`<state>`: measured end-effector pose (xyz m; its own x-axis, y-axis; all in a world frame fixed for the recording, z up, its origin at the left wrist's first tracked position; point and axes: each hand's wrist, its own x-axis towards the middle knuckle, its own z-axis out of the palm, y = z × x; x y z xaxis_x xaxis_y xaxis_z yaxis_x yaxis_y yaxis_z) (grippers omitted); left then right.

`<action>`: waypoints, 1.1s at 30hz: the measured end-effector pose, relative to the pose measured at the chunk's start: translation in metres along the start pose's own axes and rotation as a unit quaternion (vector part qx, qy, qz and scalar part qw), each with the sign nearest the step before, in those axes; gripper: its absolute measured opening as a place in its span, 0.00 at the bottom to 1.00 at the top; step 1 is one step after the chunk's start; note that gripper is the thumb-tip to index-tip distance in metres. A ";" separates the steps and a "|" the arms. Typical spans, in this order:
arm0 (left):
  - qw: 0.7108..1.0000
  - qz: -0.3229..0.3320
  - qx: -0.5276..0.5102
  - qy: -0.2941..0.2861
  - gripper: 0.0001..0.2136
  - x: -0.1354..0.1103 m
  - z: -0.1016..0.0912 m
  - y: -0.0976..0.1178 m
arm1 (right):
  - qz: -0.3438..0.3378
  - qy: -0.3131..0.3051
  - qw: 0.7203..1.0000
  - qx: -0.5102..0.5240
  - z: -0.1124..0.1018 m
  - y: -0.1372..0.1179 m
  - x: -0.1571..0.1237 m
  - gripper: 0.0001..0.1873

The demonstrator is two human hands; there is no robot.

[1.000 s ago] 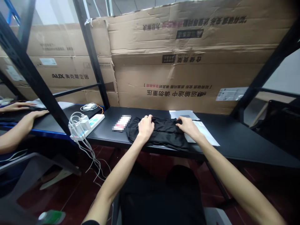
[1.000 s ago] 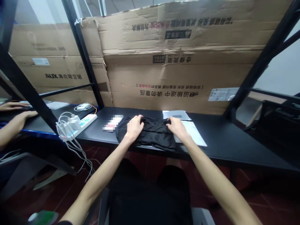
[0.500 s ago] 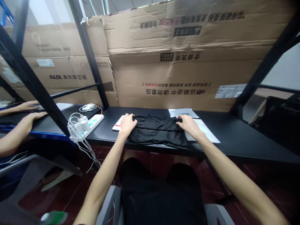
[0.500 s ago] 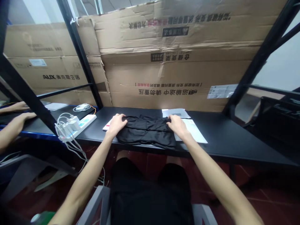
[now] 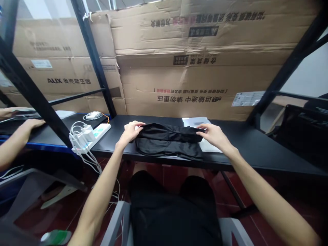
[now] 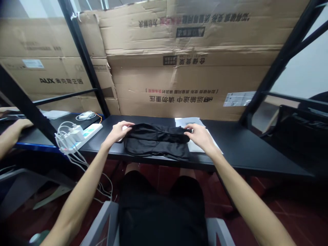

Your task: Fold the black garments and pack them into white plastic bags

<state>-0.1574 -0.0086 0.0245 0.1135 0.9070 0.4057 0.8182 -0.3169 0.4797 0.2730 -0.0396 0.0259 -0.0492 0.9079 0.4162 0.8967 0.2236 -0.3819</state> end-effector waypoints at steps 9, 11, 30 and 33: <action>0.997 0.075 -0.014 -0.001 0.13 -0.056 -0.017 -0.013 | -0.089 -0.061 0.992 0.071 -0.011 -0.003 -0.067 0.08; 0.996 0.085 0.017 -0.013 0.14 -0.064 -0.016 -0.017 | -0.087 -0.094 0.989 0.074 -0.009 -0.002 -0.077 0.08; 0.966 0.180 0.043 -0.180 0.16 0.023 0.029 0.042 | -0.193 -0.102 0.960 -0.174 0.015 0.009 -0.006 0.13; 0.967 0.167 0.024 -0.189 0.14 0.033 0.043 0.039 | -0.198 -0.101 0.954 -0.201 0.024 0.008 -0.004 0.07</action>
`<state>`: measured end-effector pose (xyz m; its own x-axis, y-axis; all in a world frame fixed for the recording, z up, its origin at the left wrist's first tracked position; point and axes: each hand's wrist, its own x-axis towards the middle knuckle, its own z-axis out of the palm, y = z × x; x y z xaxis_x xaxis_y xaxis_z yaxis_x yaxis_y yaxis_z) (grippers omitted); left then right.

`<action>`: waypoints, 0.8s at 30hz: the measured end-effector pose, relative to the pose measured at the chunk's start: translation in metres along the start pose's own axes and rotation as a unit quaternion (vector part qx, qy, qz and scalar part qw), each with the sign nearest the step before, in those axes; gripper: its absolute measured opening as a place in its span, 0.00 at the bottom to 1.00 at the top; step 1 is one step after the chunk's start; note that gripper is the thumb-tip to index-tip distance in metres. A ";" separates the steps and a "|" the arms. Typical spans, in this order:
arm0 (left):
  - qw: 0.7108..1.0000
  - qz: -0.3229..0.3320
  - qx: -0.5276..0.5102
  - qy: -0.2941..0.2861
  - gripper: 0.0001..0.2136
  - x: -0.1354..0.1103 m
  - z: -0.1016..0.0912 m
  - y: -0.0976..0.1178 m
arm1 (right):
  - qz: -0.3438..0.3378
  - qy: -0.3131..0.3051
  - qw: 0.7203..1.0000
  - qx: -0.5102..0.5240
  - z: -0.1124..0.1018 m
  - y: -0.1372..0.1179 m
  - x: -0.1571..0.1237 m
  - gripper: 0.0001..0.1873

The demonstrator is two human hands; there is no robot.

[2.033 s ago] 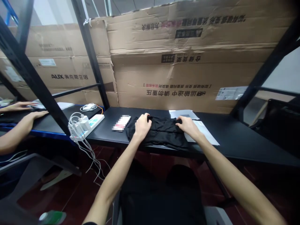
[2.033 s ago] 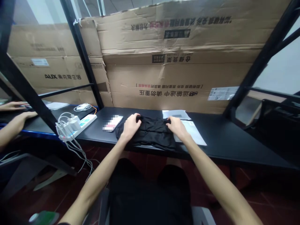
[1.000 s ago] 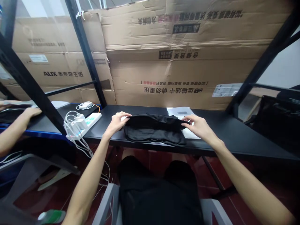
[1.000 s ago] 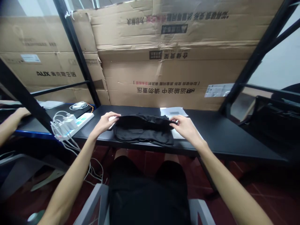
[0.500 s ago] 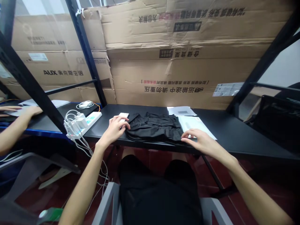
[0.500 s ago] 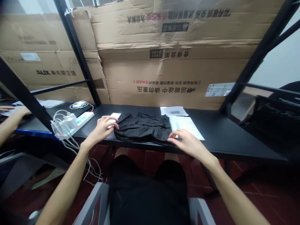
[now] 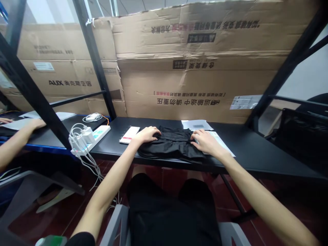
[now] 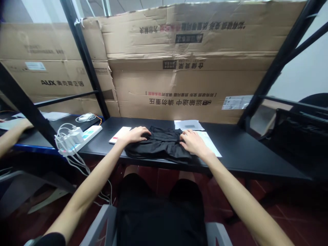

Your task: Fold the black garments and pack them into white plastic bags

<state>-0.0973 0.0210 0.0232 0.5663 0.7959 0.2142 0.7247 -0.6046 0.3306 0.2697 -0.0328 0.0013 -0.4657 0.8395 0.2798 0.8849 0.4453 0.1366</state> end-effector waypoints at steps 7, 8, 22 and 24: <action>0.995 0.055 0.076 0.020 0.07 0.013 0.010 -0.006 | 0.048 0.054 0.996 0.046 0.001 -0.004 0.006 0.10; 0.996 0.046 0.076 0.031 0.08 0.017 0.010 -0.005 | 0.070 0.069 0.993 0.058 0.000 -0.003 0.010 0.11; 0.978 -0.134 0.035 0.159 0.15 0.052 0.033 0.017 | 0.229 0.076 0.968 0.063 0.006 0.000 0.067 0.22; 0.985 -0.068 0.057 0.148 0.16 0.042 0.037 0.027 | 0.180 0.098 0.977 0.057 0.009 -0.014 0.056 0.24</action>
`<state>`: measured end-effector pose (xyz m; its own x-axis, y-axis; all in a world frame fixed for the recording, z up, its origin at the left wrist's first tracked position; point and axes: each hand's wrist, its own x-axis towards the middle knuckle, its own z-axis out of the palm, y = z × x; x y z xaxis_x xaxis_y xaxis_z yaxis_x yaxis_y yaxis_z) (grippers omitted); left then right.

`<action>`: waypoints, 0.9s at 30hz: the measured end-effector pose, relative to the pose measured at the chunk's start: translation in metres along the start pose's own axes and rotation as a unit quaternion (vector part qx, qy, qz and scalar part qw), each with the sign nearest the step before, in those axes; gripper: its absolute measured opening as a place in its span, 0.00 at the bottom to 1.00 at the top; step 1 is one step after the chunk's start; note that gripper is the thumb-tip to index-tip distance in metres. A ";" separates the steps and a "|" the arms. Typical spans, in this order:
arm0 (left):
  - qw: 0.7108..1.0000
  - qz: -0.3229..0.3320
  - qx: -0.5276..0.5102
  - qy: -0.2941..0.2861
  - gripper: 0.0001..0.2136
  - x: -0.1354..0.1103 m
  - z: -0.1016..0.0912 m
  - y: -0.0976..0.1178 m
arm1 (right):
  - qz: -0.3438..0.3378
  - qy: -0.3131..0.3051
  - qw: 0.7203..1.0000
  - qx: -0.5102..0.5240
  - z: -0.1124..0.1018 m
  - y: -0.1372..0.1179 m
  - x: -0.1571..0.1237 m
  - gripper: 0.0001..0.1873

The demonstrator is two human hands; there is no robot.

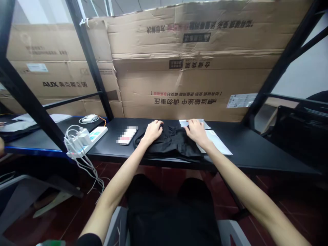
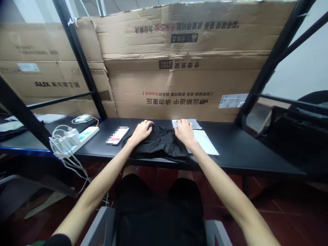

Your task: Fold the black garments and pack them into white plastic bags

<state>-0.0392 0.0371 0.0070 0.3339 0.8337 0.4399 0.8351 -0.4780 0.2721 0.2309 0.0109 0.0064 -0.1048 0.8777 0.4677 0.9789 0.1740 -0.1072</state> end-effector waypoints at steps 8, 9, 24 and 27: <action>0.992 0.071 -0.018 -0.103 0.27 -0.051 0.003 0.030 | -0.051 -0.154 0.987 0.018 0.014 -0.034 -0.073 0.39; 0.992 0.050 -0.003 -0.114 0.29 -0.056 0.004 0.029 | -0.039 -0.159 0.986 0.019 0.016 -0.036 -0.078 0.40; 0.997 -0.005 0.011 -0.073 0.28 -0.081 0.003 0.001 | 0.001 -0.187 0.977 0.107 0.007 -0.039 -0.073 0.41; 0.999 0.011 -0.031 -0.007 0.25 -0.087 -0.002 0.001 | -0.005 -0.168 0.971 0.169 -0.006 -0.019 -0.052 0.34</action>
<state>-0.0685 -0.0359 -0.0292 0.3576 0.8269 0.4341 0.7993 -0.5114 0.3157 0.2184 -0.0410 -0.0106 -0.2203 0.9617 0.1632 0.8702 0.2693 -0.4126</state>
